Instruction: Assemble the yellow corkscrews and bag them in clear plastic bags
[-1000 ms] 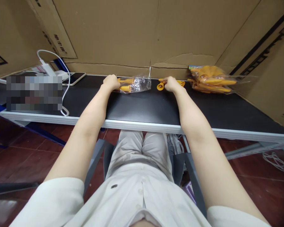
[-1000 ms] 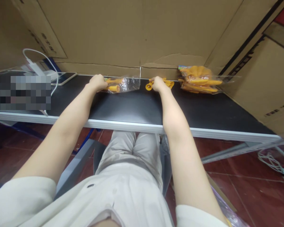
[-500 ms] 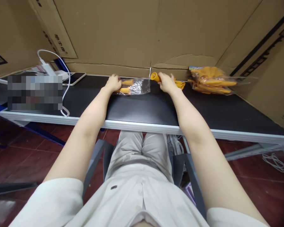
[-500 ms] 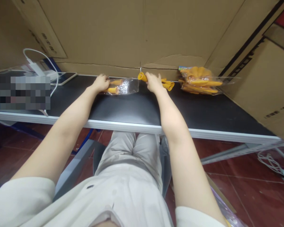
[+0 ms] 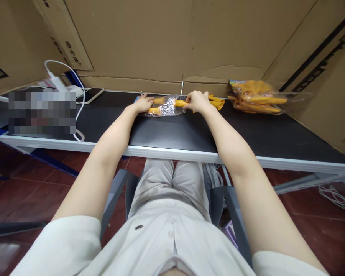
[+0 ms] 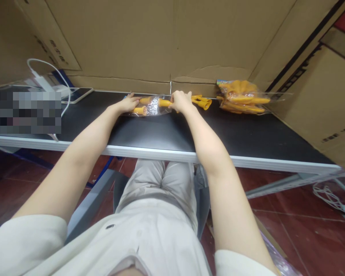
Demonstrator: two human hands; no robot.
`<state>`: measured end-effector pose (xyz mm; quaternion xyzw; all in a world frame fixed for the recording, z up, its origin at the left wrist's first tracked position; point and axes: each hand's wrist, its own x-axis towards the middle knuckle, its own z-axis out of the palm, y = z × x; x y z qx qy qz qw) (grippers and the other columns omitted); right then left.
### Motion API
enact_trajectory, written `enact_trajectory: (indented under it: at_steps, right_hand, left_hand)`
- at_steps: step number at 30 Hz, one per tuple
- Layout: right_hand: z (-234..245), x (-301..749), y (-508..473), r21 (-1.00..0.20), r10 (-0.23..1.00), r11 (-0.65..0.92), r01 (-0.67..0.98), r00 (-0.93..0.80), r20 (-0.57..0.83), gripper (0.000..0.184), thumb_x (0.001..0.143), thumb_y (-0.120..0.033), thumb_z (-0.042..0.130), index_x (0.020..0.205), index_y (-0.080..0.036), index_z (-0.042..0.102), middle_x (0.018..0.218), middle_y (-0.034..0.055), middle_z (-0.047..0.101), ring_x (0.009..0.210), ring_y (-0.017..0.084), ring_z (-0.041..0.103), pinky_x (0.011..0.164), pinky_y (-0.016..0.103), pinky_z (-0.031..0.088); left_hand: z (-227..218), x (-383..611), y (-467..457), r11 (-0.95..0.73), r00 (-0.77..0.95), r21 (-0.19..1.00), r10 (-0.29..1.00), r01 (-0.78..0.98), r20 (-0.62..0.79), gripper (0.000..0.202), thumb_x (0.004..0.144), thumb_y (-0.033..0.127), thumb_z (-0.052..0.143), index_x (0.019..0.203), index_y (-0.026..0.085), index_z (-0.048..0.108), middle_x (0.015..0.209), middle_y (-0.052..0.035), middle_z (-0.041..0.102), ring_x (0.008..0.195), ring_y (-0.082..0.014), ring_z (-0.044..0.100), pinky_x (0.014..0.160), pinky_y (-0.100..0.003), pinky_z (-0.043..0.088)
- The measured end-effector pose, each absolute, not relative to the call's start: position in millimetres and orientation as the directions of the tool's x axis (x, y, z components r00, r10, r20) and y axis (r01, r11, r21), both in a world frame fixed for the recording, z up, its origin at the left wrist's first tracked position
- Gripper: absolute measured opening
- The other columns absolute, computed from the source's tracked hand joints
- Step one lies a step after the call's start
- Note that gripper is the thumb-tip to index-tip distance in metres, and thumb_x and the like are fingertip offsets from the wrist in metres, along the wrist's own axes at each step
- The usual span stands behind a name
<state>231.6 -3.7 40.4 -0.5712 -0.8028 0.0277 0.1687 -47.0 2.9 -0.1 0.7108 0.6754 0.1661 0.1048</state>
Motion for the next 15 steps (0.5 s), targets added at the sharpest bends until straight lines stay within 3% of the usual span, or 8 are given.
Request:
enact_trajectory:
  at_steps: [3,6,10,15]
  right_hand:
    - [32.0,224.2,-2.0,-0.238,0.922,0.336,0.911,-0.265,0.283,0.015,0.094,-0.019,0.077,0.109,-0.016,0.081,0.122,0.0176,0.081,0.133,0.044,0.069,0.128,0.073,0.028]
    - [26.0,217.0,-1.7,-0.267,0.929,0.312,0.912,-0.235,0.285,0.024,0.097,-0.017,0.069,0.117,-0.019,0.082,0.128,0.0167,0.081,0.135,0.043,0.068,0.126,0.072,0.033]
    - [21.3,210.9,-3.4,-0.286,0.939,0.268,0.920,-0.184,0.290,0.031,0.098,-0.015,0.062,0.123,-0.017,0.080,0.136,0.0202,0.078,0.136,0.042,0.067,0.122,0.065,0.042]
    - [16.5,209.3,-1.1,-0.302,0.925,0.284,0.910,-0.177,0.337,0.034,0.101,-0.025,0.062,0.128,-0.013,0.078,0.130,0.0248,0.077,0.132,0.046,0.067,0.118,0.066,0.046]
  left_hand:
    - [1.3,-40.4,2.4,-0.080,0.057,0.364,0.996,0.928,0.074,0.068,0.107,0.037,0.036,0.170,0.015,0.054,0.187,-0.0141,0.032,0.176,-0.0296,0.025,0.143,-0.042,0.015]
    - [3.6,-33.7,-0.1,-0.096,0.080,0.336,0.995,0.937,0.062,0.068,0.108,0.035,0.032,0.168,0.015,0.056,0.184,-0.0125,0.040,0.178,-0.0277,0.018,0.143,-0.041,0.013]
    - [6.4,-27.9,-6.1,-0.098,0.075,0.357,0.994,0.929,0.077,0.064,0.108,0.035,0.033,0.160,0.015,0.062,0.180,-0.0139,0.046,0.177,-0.0270,0.022,0.143,-0.039,0.017]
    - [7.7,-26.1,-9.6,-0.139,0.114,0.366,0.989,0.920,0.089,0.061,0.108,0.036,0.032,0.152,0.013,0.066,0.178,-0.0163,0.048,0.174,-0.0277,0.029,0.141,-0.038,0.023]
